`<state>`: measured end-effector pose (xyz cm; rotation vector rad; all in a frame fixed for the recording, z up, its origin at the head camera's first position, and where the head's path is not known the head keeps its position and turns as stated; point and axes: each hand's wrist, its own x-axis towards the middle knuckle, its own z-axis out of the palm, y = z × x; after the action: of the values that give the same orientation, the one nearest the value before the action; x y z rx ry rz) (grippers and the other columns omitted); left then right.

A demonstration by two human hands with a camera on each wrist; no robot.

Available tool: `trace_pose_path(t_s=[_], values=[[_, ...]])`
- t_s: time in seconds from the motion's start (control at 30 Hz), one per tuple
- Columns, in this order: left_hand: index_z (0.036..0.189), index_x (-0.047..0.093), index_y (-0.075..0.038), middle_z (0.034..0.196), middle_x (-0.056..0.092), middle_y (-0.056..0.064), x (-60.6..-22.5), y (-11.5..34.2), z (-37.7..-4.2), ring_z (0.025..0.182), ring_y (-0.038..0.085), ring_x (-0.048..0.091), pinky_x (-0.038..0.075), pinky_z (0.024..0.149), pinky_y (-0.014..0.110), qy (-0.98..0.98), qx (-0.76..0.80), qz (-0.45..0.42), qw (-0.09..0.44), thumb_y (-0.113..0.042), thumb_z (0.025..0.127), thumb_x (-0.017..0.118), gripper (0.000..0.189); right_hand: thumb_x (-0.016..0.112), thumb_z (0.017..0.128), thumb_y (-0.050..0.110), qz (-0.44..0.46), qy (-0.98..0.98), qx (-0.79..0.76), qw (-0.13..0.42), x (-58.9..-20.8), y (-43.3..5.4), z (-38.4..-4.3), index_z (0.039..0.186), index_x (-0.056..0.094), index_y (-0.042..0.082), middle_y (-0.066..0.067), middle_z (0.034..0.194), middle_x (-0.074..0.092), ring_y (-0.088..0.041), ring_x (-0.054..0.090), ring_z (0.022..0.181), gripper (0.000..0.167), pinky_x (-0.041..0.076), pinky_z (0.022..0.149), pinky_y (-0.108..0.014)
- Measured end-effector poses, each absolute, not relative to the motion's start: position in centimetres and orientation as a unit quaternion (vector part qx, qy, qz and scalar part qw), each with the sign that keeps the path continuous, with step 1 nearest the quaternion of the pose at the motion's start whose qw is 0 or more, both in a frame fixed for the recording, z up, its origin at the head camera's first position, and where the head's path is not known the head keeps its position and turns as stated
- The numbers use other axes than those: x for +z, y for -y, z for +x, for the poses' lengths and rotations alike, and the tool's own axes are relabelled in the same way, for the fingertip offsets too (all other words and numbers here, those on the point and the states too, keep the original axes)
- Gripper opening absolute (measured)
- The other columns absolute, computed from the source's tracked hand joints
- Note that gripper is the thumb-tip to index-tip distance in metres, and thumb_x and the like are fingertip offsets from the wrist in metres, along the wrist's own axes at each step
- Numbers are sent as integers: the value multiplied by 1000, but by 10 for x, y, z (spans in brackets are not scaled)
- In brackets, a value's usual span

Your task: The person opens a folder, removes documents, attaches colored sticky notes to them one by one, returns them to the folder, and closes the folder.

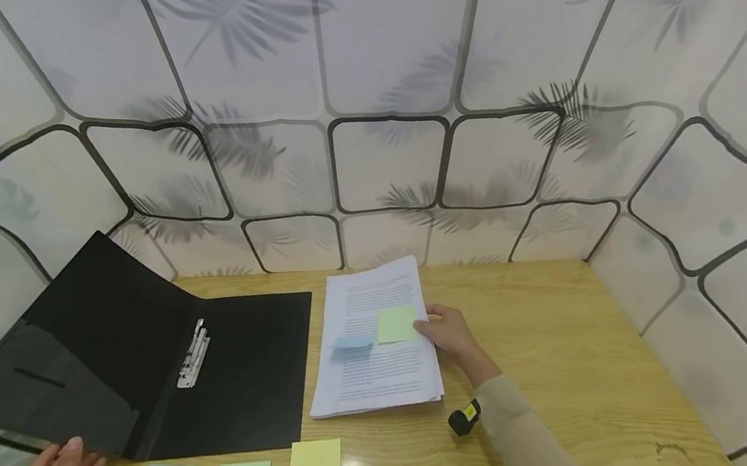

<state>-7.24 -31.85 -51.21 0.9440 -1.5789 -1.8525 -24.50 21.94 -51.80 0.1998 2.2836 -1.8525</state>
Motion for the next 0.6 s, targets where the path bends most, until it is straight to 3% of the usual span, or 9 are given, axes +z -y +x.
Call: trace_pose_path(t_s=[0.03, 0.1, 0.17, 0.27, 0.33, 0.47, 0.6], values=[[152, 41, 15, 70, 60, -31, -513, 318, -72, 53, -7, 66, 55, 50, 13, 581, -689, 340, 269, -6, 100, 68, 62, 64, 104, 10, 66, -769, -628, 98, -517, -220, -245, 146, 53, -9, -28, 121, 74, -17, 76, 88, 47, 62, 74, -28], [151, 41, 15, 91, 72, -15, -512, 316, -73, 51, -5, 67, 55, 50, 14, 589, -685, 334, 270, -5, 100, 68, 61, 64, 105, 11, 64, -765, -633, 100, -516, -220, -244, 147, 52, -9, -27, 122, 74, -16, 76, 88, 49, 62, 74, -27], [150, 41, 15, 99, 70, -6, -513, 312, -73, 51, -4, 67, 56, 51, 14, 600, -678, 331, 265, -6, 101, 68, 60, 65, 105, 11, 64, -761, -638, 102, -514, -221, -244, 149, 51, -9, -26, 121, 74, -16, 75, 88, 50, 62, 74, -27], [152, 39, 13, 102, 69, -9, -514, 304, -75, 52, -1, 69, 58, 54, 15, 599, -691, 317, 251, -10, 100, 70, 64, 65, 105, 12, 63, -756, -643, 104, -510, -220, -243, 150, 49, -9, -24, 120, 74, -15, 75, 88, 53, 62, 74, -26], [152, 38, 14, 84, 67, -24, -515, 297, -77, 54, 1, 71, 59, 55, 16, 588, -710, 301, 244, -9, 100, 71, 66, 65, 105, 13, 63, -753, -646, 105, -508, -219, -243, 151, 48, -9, -23, 120, 75, -14, 75, 88, 54, 62, 74, -26], [153, 36, 14, 74, 69, -23, -518, 277, -82, 59, 2, 74, 60, 59, 18, 587, -727, 277, 222, -9, 100, 70, 68, 65, 105, 13, 57, -747, -653, 108, -506, -216, -243, 152, 46, -9, -21, 118, 75, -14, 75, 88, 55, 62, 73, -26], [153, 38, 14, 81, 72, -23, -520, 251, -87, 63, 0, 74, 61, 63, 18, 623, -708, 267, 200, -11, 103, 68, 64, 65, 105, 13, 54, -747, -654, 110, -508, -213, -243, 152, 46, -9, -19, 115, 76, -14, 76, 87, 55, 62, 73, -26]])
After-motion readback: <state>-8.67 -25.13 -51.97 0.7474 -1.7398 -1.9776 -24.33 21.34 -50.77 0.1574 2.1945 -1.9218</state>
